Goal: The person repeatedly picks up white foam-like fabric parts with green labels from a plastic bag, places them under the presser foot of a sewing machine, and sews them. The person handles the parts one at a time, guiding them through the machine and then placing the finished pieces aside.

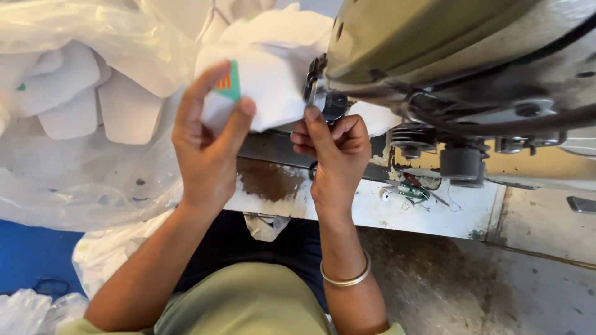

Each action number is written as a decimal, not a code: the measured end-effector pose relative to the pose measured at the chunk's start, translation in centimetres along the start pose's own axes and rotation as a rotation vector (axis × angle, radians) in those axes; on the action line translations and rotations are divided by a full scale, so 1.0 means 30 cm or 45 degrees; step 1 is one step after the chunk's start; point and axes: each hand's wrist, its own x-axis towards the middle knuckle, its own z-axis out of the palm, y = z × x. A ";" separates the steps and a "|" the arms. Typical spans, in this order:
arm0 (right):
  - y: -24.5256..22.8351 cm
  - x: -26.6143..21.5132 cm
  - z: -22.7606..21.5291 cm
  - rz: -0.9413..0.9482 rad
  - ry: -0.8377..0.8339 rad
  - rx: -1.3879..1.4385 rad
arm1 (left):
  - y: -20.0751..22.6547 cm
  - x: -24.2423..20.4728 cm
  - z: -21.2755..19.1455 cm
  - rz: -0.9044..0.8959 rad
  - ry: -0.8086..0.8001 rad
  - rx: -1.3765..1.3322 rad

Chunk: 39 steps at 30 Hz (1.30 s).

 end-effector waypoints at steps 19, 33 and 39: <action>-0.177 -0.042 -0.174 -0.608 -0.001 -0.532 | 0.000 -0.036 0.087 -0.253 -0.347 0.173; -0.166 0.138 -0.952 -1.669 0.811 -1.857 | 0.051 0.178 0.052 -0.460 -0.655 0.440; -0.266 0.092 -0.851 -1.713 0.747 -1.239 | 0.023 0.081 -0.214 0.318 -0.255 1.096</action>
